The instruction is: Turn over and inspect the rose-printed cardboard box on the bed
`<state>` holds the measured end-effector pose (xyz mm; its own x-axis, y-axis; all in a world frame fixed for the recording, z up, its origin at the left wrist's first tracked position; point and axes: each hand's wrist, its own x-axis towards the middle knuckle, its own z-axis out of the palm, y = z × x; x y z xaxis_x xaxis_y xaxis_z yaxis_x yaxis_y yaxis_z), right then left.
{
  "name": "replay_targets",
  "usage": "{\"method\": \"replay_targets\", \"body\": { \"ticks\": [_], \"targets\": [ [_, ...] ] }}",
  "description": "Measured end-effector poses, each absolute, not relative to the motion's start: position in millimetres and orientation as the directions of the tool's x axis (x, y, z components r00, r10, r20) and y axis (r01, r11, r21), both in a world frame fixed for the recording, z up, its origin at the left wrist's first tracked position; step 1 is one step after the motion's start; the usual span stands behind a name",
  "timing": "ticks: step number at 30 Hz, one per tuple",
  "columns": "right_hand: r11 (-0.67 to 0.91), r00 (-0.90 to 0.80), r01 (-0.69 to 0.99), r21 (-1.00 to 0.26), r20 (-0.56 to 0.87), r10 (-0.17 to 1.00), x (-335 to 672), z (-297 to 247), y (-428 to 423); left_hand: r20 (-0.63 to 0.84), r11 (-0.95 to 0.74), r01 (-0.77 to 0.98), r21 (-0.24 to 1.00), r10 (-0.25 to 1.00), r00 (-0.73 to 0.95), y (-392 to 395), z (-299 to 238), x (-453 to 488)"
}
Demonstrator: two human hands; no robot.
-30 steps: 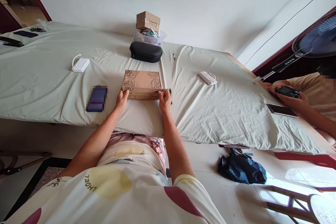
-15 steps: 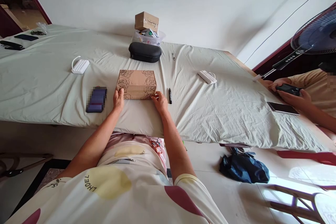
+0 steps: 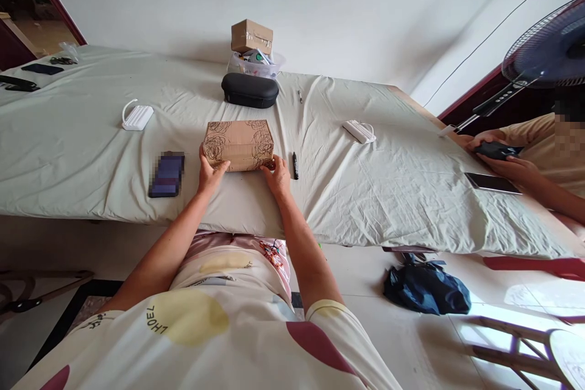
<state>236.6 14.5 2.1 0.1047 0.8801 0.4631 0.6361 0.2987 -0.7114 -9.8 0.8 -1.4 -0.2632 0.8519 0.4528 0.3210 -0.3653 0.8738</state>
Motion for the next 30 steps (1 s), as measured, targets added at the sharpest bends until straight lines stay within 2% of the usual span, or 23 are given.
{"method": "replay_targets", "body": {
  "ticks": [5, 13, 19, 26, 30],
  "targets": [
    [0.284, 0.135, 0.646, -0.708, 0.473, 0.871, 228, 0, 11, 0.497, -0.355, 0.425, 0.833, 0.817, -0.293, -1, -1, -4],
    [0.131, 0.238, 0.785, -0.606, 0.49, 0.838, 204, -6, 8, 0.506, -0.225, 0.627, 0.746, 0.804, -0.313, -14, 5, 20],
    [0.148, 0.242, 0.771, -0.619, 0.5, 0.832, 203, -11, 10, 0.494, -0.218, 0.624, 0.75, 0.813, -0.31, -15, 7, 21],
    [0.234, 0.129, 0.755, -0.612, 0.489, 0.863, 219, -15, 15, 0.491, -0.285, 0.536, 0.795, 0.821, -0.292, -6, -3, 12],
    [0.225, 0.109, 0.762, -0.608, 0.462, 0.88, 230, -14, 17, 0.473, -0.285, 0.508, 0.813, 0.832, -0.29, -2, -11, 8]
  ]
}}
